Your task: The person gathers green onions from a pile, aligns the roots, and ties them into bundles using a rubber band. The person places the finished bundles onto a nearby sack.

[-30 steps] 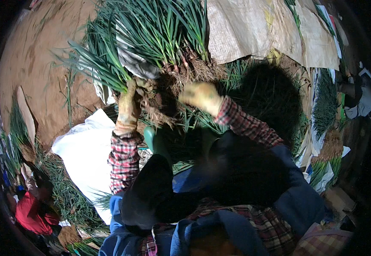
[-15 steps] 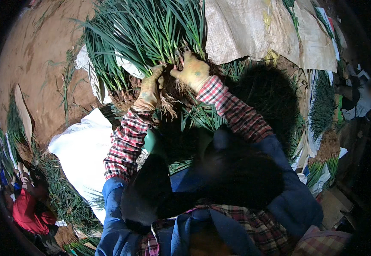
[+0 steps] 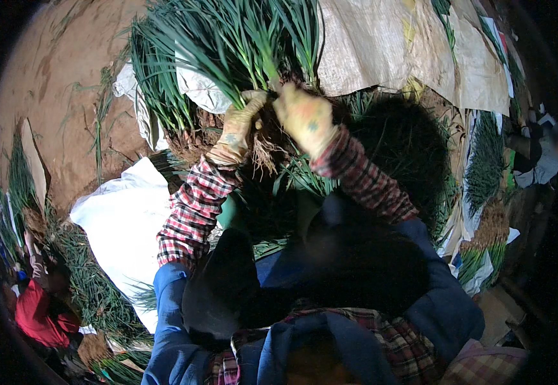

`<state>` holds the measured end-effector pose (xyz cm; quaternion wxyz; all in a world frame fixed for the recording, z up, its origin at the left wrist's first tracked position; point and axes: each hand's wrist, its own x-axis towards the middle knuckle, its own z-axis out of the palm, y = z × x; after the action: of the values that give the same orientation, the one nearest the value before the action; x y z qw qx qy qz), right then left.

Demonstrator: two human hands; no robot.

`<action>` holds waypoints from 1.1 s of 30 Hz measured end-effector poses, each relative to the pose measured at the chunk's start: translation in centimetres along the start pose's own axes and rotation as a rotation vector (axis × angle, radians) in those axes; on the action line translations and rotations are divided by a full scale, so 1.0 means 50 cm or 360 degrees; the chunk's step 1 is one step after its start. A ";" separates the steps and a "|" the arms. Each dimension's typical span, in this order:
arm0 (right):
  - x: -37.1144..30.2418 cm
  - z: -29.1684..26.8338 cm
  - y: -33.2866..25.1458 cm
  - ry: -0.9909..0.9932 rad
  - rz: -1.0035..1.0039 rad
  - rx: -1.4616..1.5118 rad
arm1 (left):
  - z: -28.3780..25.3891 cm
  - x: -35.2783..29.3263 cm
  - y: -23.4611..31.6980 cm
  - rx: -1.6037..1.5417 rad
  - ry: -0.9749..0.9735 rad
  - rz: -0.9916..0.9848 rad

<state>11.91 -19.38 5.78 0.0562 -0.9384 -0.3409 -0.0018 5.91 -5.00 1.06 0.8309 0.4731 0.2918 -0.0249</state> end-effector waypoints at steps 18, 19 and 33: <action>0.007 0.095 -0.103 0.0122 0.1245 0.2990 | -0.035 -0.059 -0.064 -0.0373 0.0157 0.0016; 0.000 0.100 -0.105 0.0271 0.1146 0.2959 | -0.028 -0.061 -0.063 -0.0410 0.0226 -0.0011; -0.021 0.054 0.023 0.0471 0.1117 0.2482 | -0.044 -0.125 0.015 -0.0247 0.0167 -0.0466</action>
<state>11.76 -20.64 2.95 0.7244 -0.6732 0.0752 0.1278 -0.06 -4.27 3.99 0.8361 0.3606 0.4016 -0.0982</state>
